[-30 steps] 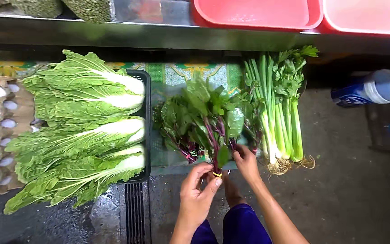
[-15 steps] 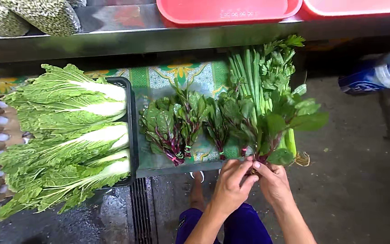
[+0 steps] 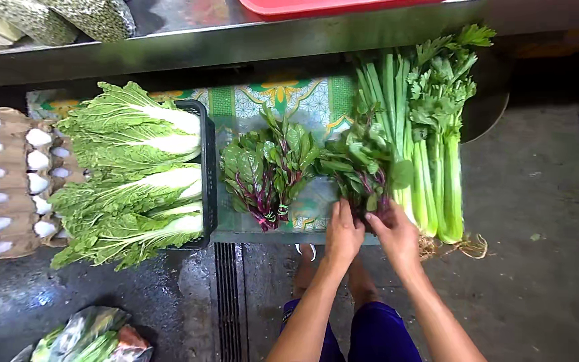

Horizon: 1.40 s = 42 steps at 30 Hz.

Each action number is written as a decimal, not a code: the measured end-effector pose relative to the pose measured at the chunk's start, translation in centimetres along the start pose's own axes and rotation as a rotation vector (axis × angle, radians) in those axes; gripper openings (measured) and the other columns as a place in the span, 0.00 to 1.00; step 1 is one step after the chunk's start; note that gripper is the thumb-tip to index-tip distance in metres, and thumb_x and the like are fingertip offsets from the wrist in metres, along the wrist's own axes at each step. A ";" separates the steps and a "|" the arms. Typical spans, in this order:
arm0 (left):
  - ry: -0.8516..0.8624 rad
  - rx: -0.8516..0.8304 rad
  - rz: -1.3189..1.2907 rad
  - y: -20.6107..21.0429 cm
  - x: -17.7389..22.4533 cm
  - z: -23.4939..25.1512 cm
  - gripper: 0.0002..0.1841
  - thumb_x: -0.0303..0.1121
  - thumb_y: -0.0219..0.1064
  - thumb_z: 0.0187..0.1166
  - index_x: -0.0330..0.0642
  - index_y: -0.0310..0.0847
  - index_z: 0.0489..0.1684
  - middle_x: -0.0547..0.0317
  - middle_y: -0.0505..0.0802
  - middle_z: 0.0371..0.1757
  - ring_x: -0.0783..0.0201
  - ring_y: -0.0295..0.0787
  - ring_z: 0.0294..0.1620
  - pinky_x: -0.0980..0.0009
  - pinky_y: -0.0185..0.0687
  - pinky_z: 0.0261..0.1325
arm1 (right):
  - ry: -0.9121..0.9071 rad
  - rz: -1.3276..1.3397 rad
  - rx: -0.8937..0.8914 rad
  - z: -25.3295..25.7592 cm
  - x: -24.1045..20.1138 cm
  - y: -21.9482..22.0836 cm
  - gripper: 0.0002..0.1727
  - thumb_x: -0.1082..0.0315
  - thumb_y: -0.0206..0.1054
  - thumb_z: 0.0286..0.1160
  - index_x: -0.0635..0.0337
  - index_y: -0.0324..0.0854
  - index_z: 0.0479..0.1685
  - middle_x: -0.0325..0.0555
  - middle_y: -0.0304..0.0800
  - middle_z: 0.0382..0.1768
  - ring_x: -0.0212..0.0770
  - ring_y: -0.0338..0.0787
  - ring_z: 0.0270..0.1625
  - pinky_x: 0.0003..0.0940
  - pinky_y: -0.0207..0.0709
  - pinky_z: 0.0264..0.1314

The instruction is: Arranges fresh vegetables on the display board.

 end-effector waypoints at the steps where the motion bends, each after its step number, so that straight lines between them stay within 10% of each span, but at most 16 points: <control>1: -0.016 0.004 -0.006 -0.3 -0.1 -0.1 0.32 0.33 0.71 0.75 0.28 0.71 0.80 0.35 0.83 0.71 0.49 0.90 0.59 0.57 0.88 0.61 | 0.001 -0.009 0.004 0.0 -0.3 0.0 0.36 0.56 0.78 0.71 0.69 0.75 0.76 0.50 0.91 0.40 0.41 0.90 0.38 0.43 0.87 0.46; 8: -0.031 0.511 0.151 -11.1 -2.9 -2.6 0.27 0.32 0.71 0.74 0.32 0.79 0.73 0.29 0.80 0.76 0.31 0.74 0.76 0.38 0.70 0.77 | 0.036 -0.034 -0.033 -0.3 -1.0 -0.3 0.39 0.53 0.77 0.72 0.65 0.72 0.81 0.48 0.93 0.40 0.41 0.92 0.38 0.44 0.87 0.47; 18: -0.348 0.012 0.495 -14.0 -2.7 1.7 0.44 0.35 0.66 0.80 0.51 0.42 0.97 0.37 0.86 0.66 0.41 0.92 0.55 0.43 0.86 0.55 | 0.063 0.001 -0.065 -0.4 -0.8 -0.7 0.43 0.64 0.77 0.72 0.63 0.62 0.88 0.50 0.91 0.49 0.38 0.93 0.42 0.38 0.90 0.48; 30: 0.260 0.384 -0.220 -8.9 1.3 -5.2 0.37 0.27 0.73 0.68 0.19 0.66 0.79 0.57 0.84 0.27 0.73 0.72 0.18 0.78 0.75 0.23 | 0.097 0.218 -0.111 -0.1 0.0 -0.7 0.43 0.65 0.76 0.72 0.65 0.60 0.89 0.48 0.91 0.47 0.36 0.93 0.38 0.35 0.91 0.41; 38: 0.172 0.257 -0.089 -0.2 1.2 -3.9 0.34 0.29 0.73 0.74 0.24 0.68 0.81 0.34 0.90 0.61 0.52 0.95 0.42 0.59 0.93 0.44 | -0.037 0.024 -0.071 -0.2 -1.0 -1.5 0.40 0.66 0.75 0.72 0.64 0.66 0.86 0.50 0.91 0.46 0.38 0.91 0.42 0.36 0.87 0.48; 42: 0.094 0.322 -0.006 1.0 0.6 -3.2 0.39 0.38 0.77 0.71 0.25 0.68 0.80 0.32 0.87 0.64 0.44 0.90 0.61 0.53 0.90 0.59 | -0.031 -0.157 -0.143 0.0 -1.6 -0.8 0.39 0.68 0.69 0.76 0.60 0.61 0.90 0.56 0.88 0.61 0.48 0.91 0.55 0.49 0.84 0.62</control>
Point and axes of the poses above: each hand's wrist, its own z-axis towards the middle knuckle, its own y-axis out of the palm, x = y × z, the point moved 5 cm from there along z, towards the middle knuckle
